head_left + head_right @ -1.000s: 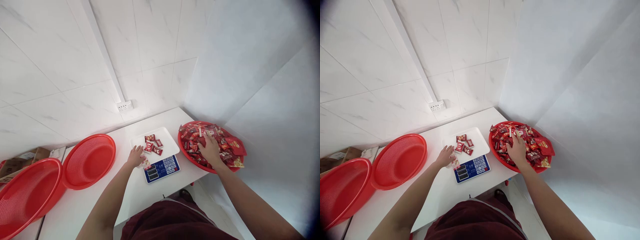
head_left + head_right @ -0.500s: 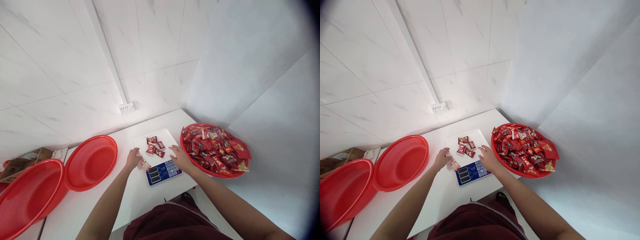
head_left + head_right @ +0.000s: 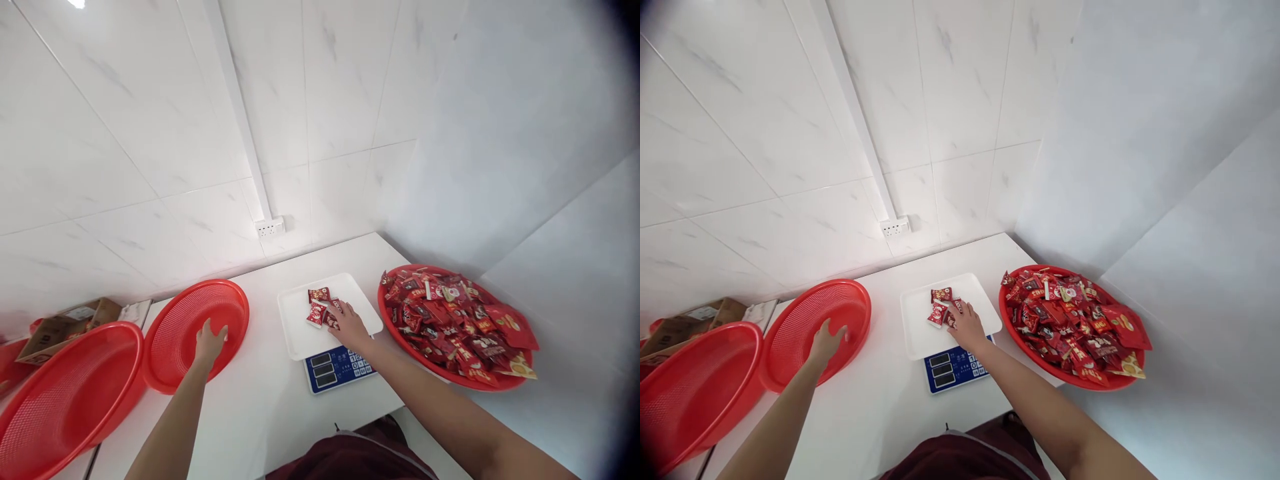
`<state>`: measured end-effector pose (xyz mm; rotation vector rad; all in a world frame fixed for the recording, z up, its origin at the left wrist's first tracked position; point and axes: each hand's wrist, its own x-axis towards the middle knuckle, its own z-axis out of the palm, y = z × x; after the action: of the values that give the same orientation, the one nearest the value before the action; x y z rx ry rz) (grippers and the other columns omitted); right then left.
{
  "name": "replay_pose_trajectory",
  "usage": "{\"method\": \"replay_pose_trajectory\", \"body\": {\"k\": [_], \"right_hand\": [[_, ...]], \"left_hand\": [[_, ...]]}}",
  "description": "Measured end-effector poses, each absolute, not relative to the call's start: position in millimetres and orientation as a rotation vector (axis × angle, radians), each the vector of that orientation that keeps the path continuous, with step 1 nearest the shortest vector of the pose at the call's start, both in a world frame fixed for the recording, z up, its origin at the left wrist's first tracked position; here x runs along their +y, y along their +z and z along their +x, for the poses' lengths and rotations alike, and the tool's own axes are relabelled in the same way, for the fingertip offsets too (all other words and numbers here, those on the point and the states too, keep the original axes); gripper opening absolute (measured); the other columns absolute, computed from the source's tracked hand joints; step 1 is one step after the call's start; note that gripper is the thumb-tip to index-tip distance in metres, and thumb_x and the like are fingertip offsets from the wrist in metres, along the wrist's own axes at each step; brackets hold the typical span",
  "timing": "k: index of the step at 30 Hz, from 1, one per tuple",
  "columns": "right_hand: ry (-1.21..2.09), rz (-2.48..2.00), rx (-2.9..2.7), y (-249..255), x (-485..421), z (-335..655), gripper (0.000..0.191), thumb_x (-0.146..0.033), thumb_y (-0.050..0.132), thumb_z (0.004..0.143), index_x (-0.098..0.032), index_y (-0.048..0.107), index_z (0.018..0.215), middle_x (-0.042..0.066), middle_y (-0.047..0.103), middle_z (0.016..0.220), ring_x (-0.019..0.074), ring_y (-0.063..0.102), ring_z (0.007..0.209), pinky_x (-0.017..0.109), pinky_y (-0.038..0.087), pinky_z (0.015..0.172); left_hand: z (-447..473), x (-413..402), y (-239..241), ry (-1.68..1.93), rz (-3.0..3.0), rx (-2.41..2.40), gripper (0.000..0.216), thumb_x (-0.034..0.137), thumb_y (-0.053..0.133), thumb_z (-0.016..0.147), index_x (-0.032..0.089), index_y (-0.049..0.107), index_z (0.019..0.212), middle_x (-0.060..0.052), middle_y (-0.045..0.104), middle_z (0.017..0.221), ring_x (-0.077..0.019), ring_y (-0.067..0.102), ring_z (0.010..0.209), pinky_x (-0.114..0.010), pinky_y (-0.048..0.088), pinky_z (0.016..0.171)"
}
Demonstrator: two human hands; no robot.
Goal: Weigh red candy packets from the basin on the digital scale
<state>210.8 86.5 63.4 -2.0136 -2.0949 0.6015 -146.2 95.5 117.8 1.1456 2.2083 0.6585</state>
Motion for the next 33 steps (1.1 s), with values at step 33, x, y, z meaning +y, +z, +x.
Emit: {"method": "replay_pose_trajectory", "body": {"k": [33], "right_hand": [[0.8,-1.784,-1.986,108.6,143.2,101.6,0.072,-0.049,0.058,0.074,-0.021,0.035,0.137,0.013,0.017,0.149,0.0315,0.003,0.137,0.049,0.01,0.107]], "left_hand": [[-151.1,-2.1,177.8,0.934,1.069,1.498,0.055,0.054,0.055,0.074,0.023,0.05,0.119,-0.008,0.06,0.115,-0.0259,0.057,0.105,-0.041,0.049,0.088]]}}
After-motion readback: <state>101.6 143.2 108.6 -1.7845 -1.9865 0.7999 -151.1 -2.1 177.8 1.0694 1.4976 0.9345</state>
